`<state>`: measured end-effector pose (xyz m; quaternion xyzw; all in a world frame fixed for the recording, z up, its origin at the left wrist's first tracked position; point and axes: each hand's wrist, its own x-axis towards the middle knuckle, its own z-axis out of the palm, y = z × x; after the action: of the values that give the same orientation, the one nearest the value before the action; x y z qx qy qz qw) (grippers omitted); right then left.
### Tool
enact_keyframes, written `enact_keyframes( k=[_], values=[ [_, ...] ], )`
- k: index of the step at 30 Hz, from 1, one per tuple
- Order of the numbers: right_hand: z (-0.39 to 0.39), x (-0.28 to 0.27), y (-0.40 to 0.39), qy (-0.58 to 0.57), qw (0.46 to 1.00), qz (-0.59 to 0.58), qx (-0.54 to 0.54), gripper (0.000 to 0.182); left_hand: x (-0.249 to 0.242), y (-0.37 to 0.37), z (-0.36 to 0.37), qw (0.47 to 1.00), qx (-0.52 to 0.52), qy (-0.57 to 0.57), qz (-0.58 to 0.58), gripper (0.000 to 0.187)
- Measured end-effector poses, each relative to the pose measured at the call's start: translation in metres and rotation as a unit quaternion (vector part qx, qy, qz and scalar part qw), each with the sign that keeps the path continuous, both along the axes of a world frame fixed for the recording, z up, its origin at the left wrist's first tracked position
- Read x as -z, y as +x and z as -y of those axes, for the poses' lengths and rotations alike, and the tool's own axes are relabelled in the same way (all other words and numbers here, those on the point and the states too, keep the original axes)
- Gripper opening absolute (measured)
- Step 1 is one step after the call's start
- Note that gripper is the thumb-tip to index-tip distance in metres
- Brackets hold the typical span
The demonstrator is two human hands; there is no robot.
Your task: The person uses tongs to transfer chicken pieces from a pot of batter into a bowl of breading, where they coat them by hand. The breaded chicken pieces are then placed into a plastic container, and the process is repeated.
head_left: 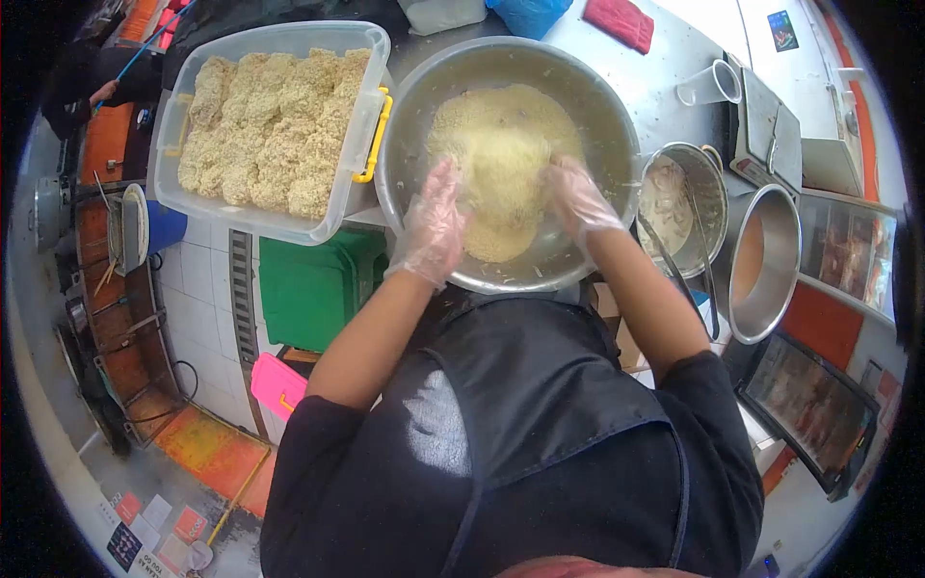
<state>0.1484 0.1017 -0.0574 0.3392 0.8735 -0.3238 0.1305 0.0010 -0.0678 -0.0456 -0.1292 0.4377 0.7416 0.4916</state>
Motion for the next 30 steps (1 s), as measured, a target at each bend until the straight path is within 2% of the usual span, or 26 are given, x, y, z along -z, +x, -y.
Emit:
enact_keyframes(
  k=[1,2,3,4,5,6,7,8,9,10,11,12,14,15,16,17,18,20,21,22,23,24,26,27,29,30],
  values=[
    [-0.009,0.006,-0.014,-0.022,0.990,-0.054,0.132,0.042,0.010,-0.006,-0.001,0.989,0.085,-0.050,-0.111,0.051],
    [-0.018,0.011,-0.029,-0.044,0.958,-0.107,0.261,0.031,0.019,-0.010,-0.002,0.955,0.168,-0.099,-0.222,0.048],
    [-0.030,0.015,-0.043,-0.043,0.957,-0.111,0.263,0.031,0.012,-0.012,-0.003,0.954,0.169,-0.098,-0.226,0.048],
    [-0.043,0.018,-0.058,-0.095,0.988,-0.076,0.097,0.028,0.001,-0.013,-0.007,0.905,0.262,-0.165,-0.291,0.046],
    [-0.047,0.022,-0.070,-0.144,0.986,-0.038,-0.074,0.025,-0.007,-0.014,-0.008,0.838,0.349,-0.231,-0.350,0.043],
    [-0.032,0.031,-0.077,-0.268,0.963,-0.024,-0.008,0.021,-0.002,-0.013,-0.007,0.836,0.349,-0.232,-0.355,0.043],
    [-0.016,0.044,-0.084,-0.388,0.920,-0.010,0.059,0.018,0.009,-0.008,-0.004,0.865,0.304,-0.187,-0.352,0.040],
    [-0.009,0.051,-0.091,-0.389,0.919,-0.014,0.058,0.018,0.014,-0.006,-0.002,0.891,0.257,-0.140,-0.346,0.036],
    [-0.004,0.057,-0.097,-0.306,0.951,0.041,-0.034,0.020,0.009,-0.008,0.000,0.889,0.259,-0.141,-0.349,0.036],
    [-0.003,0.068,-0.099,-0.216,0.964,0.096,-0.125,0.023,0.002,-0.013,0.003,0.849,0.301,-0.115,-0.419,0.032],
    [-0.012,0.083,-0.095,-0.200,0.952,0.013,-0.230,0.021,-0.003,-0.015,0.008,0.801,0.342,-0.090,-0.484,0.029],
    [-0.017,0.068,-0.098,-0.202,0.953,0.009,-0.226,0.021,-0.001,-0.015,0.015,0.798,0.346,-0.090,-0.485,0.029],
    [-0.036,0.016,-0.110,-0.124,0.978,0.014,-0.169,0.018,0.006,-0.018,0.017,0.664,0.414,-0.151,-0.604,0.016],
    [-0.048,0.044,-0.114,-0.123,0.978,0.014,-0.171,0.018,0.002,-0.018,0.015,0.665,0.412,-0.151,-0.604,0.016],
    [-0.063,0.097,-0.116,-0.304,0.939,-0.062,0.147,0.016,-0.006,-0.016,0.011,0.627,0.445,-0.163,-0.619,0.015],
    [-0.067,0.126,-0.116,-0.443,0.768,-0.127,0.446,0.014,-0.014,-0.014,0.010,0.587,0.477,-0.175,-0.630,0.019],
    [-0.065,0.115,-0.115,-0.444,0.767,-0.127,0.445,0.014,-0.019,-0.013,0.008,0.586,0.477,-0.176,-0.631,0.019],
    [-0.062,0.075,-0.117,-0.445,0.801,-0.086,0.391,0.019,-0.029,-0.012,0.002,0.492,0.519,-0.214,-0.666,0.029],
    [-0.066,0.081,-0.116,-0.447,0.800,-0.084,0.390,0.019,-0.032,-0.013,0.002,0.492,0.520,-0.216,-0.664,0.029],
    [-0.081,0.090,-0.114,-0.202,0.953,-0.058,0.216,0.024,-0.035,-0.015,-0.002,0.444,0.540,-0.197,-0.688,0.031],
    [-0.092,0.099,-0.111,0.068,0.997,-0.025,0.016,0.030,-0.035,-0.018,-0.006,0.395,0.556,-0.178,-0.709,0.033],
    [-0.092,0.089,-0.106,0.069,0.997,-0.024,0.014,0.030,-0.018,-0.022,-0.005,0.397,0.555,-0.179,-0.709,0.033],
    [-0.082,0.061,-0.089,0.090,0.994,-0.003,0.061,0.040,0.027,-0.028,0.004,0.481,0.354,-0.032,-0.801,0.035],
    [-0.076,0.065,-0.086,0.090,0.994,-0.002,0.061,0.040,0.021,-0.028,0.006,0.482,0.354,-0.032,-0.801,0.035],
    [-0.063,0.079,-0.083,0.081,0.995,0.019,-0.053,0.043,-0.006,-0.028,0.006,0.576,0.509,-0.136,-0.625,0.029],
    [-0.057,0.064,-0.082,0.083,0.995,0.021,-0.054,0.043,-0.019,-0.028,0.003,0.578,0.508,-0.135,-0.625,0.029]
  ],
)
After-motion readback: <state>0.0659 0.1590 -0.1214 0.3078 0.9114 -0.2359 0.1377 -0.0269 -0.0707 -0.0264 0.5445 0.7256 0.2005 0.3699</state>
